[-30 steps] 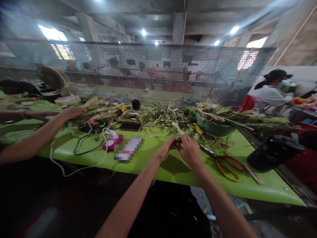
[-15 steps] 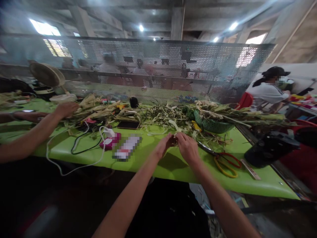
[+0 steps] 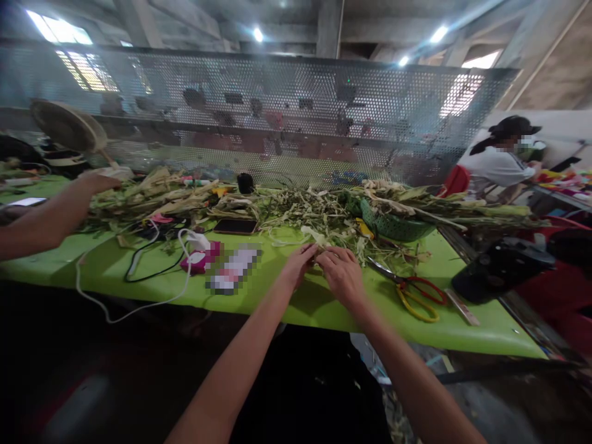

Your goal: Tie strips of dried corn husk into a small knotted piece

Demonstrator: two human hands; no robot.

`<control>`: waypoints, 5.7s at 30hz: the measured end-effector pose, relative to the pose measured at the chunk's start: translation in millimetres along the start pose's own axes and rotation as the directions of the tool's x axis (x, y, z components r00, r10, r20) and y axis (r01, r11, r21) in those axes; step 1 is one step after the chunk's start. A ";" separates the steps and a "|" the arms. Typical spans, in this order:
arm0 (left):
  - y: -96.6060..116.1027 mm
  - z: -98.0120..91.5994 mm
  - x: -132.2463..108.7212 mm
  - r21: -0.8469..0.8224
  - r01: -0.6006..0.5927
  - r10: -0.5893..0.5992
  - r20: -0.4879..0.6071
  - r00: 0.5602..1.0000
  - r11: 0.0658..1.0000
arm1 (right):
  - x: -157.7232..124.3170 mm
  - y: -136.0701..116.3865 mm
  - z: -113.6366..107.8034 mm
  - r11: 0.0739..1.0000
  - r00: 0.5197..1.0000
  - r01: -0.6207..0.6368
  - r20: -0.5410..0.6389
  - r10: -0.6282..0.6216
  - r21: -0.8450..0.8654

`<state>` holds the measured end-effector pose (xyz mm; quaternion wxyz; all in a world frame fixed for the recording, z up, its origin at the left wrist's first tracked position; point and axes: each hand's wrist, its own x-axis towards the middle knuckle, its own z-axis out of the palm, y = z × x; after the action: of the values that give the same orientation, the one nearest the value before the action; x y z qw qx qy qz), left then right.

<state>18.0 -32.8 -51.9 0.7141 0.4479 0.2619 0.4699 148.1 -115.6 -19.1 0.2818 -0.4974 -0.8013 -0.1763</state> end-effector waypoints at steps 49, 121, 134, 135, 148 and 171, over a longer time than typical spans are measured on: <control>21.1 18.2 -15.6 -0.178 0.140 -0.122 0.111 0.986 0.974 | 21.1 26.3 10.7 -0.073 0.592 -0.562 0.463 0.660 0.824; 8.4 15.0 -12.6 0.224 -0.069 0.046 0.108 0.993 0.972 | 27.9 15.5 4.9 0.200 0.643 -0.559 0.268 0.718 0.805; 7.8 12.8 -5.7 0.645 -0.190 0.148 0.119 0.982 0.741 | 36.4 23.1 -18.2 0.768 0.877 -0.460 0.093 0.471 0.446; 3.9 12.3 -3.0 0.635 -0.193 0.148 0.124 0.981 0.748 | 38.9 21.4 -20.7 0.828 0.917 -0.395 0.113 0.383 0.399; 4.5 15.5 -7.1 0.448 -0.108 0.077 0.087 0.993 0.888 | 50.5 17.6 -17.4 0.900 0.958 -0.285 0.108 0.264 0.330; 20.5 12.6 0.4 0.061 -0.040 0.047 -0.105 0.993 0.997 | 21.9 42.5 2.6 0.566 0.844 -0.491 0.201 0.497 0.662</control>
<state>19.2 -34.3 -28.0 0.6754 0.4486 0.3034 0.5006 177.9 -80.0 -7.3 0.4874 -0.5579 -0.6349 0.2192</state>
